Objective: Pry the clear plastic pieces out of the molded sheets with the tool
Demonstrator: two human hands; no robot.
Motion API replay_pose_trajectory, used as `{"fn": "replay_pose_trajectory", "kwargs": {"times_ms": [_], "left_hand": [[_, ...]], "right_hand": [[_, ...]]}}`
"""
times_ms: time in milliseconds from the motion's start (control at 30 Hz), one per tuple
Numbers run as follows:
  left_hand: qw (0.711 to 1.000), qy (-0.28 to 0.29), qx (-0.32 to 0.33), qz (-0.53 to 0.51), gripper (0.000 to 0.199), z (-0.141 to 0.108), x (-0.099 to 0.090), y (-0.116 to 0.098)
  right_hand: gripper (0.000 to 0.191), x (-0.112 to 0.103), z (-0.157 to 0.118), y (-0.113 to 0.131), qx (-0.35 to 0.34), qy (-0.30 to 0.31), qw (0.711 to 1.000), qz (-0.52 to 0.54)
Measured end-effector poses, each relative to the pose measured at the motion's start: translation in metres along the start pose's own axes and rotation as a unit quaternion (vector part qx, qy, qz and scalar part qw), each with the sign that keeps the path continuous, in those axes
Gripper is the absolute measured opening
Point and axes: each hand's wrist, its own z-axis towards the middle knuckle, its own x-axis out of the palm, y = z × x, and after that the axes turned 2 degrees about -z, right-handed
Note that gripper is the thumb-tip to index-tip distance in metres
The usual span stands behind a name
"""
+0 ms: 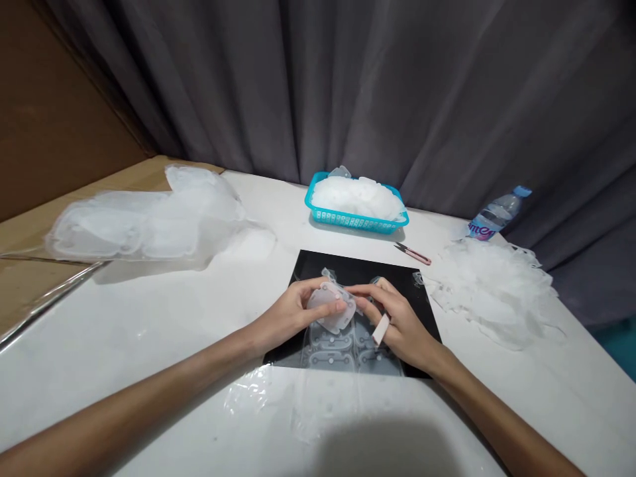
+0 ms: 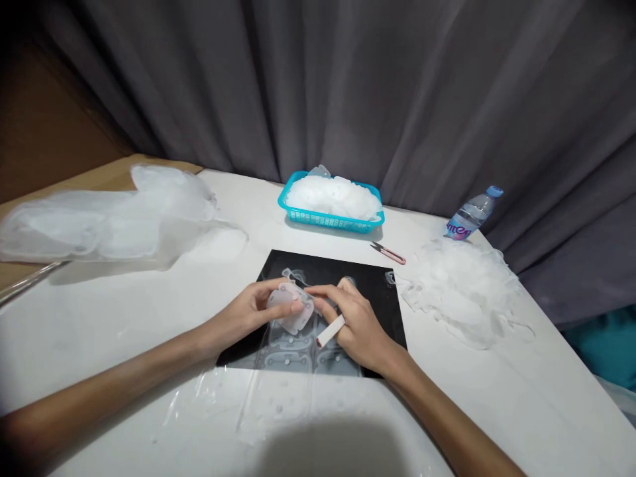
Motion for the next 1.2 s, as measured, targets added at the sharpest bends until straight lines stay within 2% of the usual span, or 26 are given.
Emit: {"fn": "replay_pose_trajectory", "kwargs": {"times_ms": [67, 200, 300, 467, 567, 667, 733, 767, 900, 933, 967, 1000, 1033, 1133, 1200], "left_hand": [[1.0, 0.004, 0.001, 0.01, 0.03, -0.001, 0.0, 0.0], [0.996, 0.051, 0.009, 0.073, 0.032, -0.004, 0.003, -0.001], [0.988, 0.07, 0.018, 0.14, 0.034, -0.007, 0.006, -0.002], [0.971, 0.087, 0.01, 0.224, 0.039, -0.014, 0.012, -0.006], [0.964, 0.101, 0.021, 0.246, 0.037, -0.016, 0.012, -0.009], [0.955, 0.111, 0.061, 0.27, 0.041, -0.016, 0.01, -0.007], [0.932, 0.112, 0.11, 0.325, 0.037, -0.016, 0.01, -0.004], [0.912, 0.106, 0.151, 0.366, 0.035, -0.017, 0.011, -0.002], [0.781, 0.098, 0.373, 0.491, 0.027, -0.025, 0.017, 0.004], [0.761, 0.105, 0.404, 0.497, 0.025, -0.027, 0.018, 0.005], [0.758, 0.103, 0.415, 0.492, 0.024, -0.028, 0.018, 0.005], [0.772, 0.09, 0.406, 0.481, 0.023, -0.028, 0.017, 0.004], [0.8, 0.069, 0.37, 0.466, 0.023, -0.027, 0.015, 0.004], [0.9, 0.0, 0.189, 0.393, 0.031, -0.019, 0.004, 0.001], [0.936, -0.017, 0.103, 0.337, 0.037, -0.013, -0.003, -0.001]], "right_hand": [[0.021, -0.003, 0.001, 0.002, 0.02, -0.008, 1.0, 0.009], [0.018, -0.006, 0.005, 0.007, 0.042, -0.03, 0.998, 0.031], [0.018, 0.0, 0.006, 0.01, 0.063, -0.025, 0.997, 0.038], [0.019, 0.009, 0.006, 0.01, 0.087, -0.059, 0.993, 0.056], [0.014, 0.005, 0.005, 0.008, 0.085, -0.027, 0.993, 0.071], [0.015, 0.0, 0.002, 0.01, 0.093, 0.009, 0.993, 0.073], [0.016, 0.0, 0.0, 0.011, 0.093, 0.025, 0.993, 0.067], [0.016, 0.0, 0.0, 0.012, 0.087, 0.031, 0.994, 0.057], [0.017, 0.005, 0.002, 0.005, 0.069, 0.008, 0.997, -0.042], [0.017, 0.005, 0.004, 0.001, 0.077, -0.005, 0.995, -0.062], [0.017, 0.004, 0.005, -0.003, 0.087, -0.017, 0.993, -0.072], [0.016, 0.003, 0.006, -0.007, 0.097, -0.026, 0.992, -0.071], [0.016, 0.0, 0.007, -0.009, 0.106, -0.032, 0.992, -0.058], [0.022, -0.008, 0.006, -0.009, 0.114, -0.022, 0.993, 0.025], [0.028, -0.012, 0.004, -0.005, 0.112, 0.007, 0.991, 0.073]]}}
